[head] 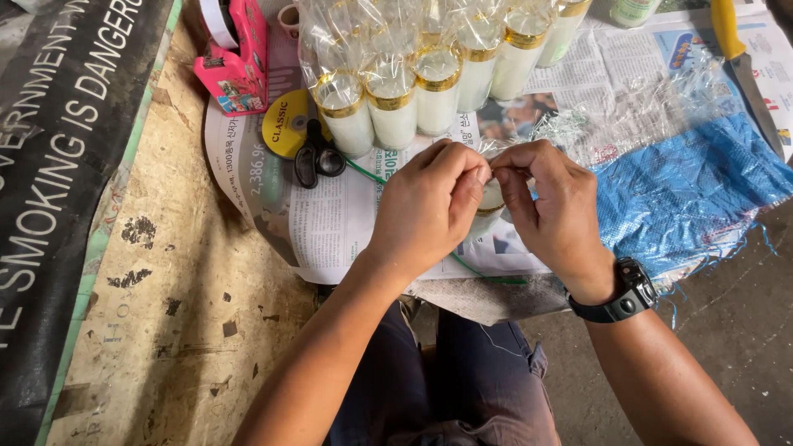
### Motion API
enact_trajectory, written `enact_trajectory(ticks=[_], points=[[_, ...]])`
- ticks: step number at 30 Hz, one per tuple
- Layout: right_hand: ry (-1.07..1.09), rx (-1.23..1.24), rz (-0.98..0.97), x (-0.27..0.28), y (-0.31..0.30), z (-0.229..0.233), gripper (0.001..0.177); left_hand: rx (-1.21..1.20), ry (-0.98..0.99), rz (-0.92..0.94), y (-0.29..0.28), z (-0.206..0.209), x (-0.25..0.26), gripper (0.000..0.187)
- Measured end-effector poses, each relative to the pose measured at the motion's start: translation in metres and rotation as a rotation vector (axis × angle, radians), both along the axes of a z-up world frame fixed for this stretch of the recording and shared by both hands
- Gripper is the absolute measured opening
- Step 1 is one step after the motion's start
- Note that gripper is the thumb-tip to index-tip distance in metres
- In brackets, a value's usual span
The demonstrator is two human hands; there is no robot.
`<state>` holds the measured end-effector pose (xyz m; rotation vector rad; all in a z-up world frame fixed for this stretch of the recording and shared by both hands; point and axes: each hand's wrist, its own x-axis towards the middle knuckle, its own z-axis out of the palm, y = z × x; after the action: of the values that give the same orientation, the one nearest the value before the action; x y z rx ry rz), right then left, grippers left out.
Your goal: Wrapping small jars in plastic film and securing them with a green ribbon.
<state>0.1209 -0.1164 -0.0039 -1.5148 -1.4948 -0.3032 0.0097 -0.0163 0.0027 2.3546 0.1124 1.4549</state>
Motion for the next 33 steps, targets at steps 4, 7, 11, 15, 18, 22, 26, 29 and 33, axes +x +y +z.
enact_trajectory(ticks=[4,7,11,15,18,22,26,29,33], points=[[0.014,0.020,0.021,-0.001,-0.001,-0.001,0.002,-0.368,0.105,-0.273,0.003,0.005,-0.006,0.012],[0.025,0.011,0.042,-0.002,-0.003,0.002,0.014,-0.493,0.120,-0.331,0.003,0.008,-0.009,0.013],[-0.116,-0.002,-0.021,0.001,-0.002,-0.004,0.023,-0.526,0.122,-0.357,0.005,0.004,-0.008,0.014],[-0.074,0.012,-0.028,-0.009,-0.004,0.008,0.012,-0.576,0.127,-0.371,0.006,0.001,-0.008,0.012],[-0.106,0.010,-0.063,-0.012,-0.008,0.014,0.010,-0.599,0.126,-0.376,0.007,-0.001,-0.008,0.013],[-0.099,-0.085,-0.088,-0.012,-0.024,0.022,0.006,-0.531,0.165,-0.342,0.013,0.000,-0.011,0.009],[0.098,-0.316,-0.046,-0.014,-0.041,0.033,0.006,-0.405,0.175,-0.262,0.019,-0.004,-0.014,0.013],[0.258,-0.536,0.046,-0.003,-0.048,0.024,0.010,-0.341,0.143,-0.187,0.024,-0.010,-0.010,0.016],[0.171,-0.623,0.058,-0.003,-0.051,0.022,0.010,-0.318,0.138,-0.111,0.028,-0.018,0.000,0.020]])
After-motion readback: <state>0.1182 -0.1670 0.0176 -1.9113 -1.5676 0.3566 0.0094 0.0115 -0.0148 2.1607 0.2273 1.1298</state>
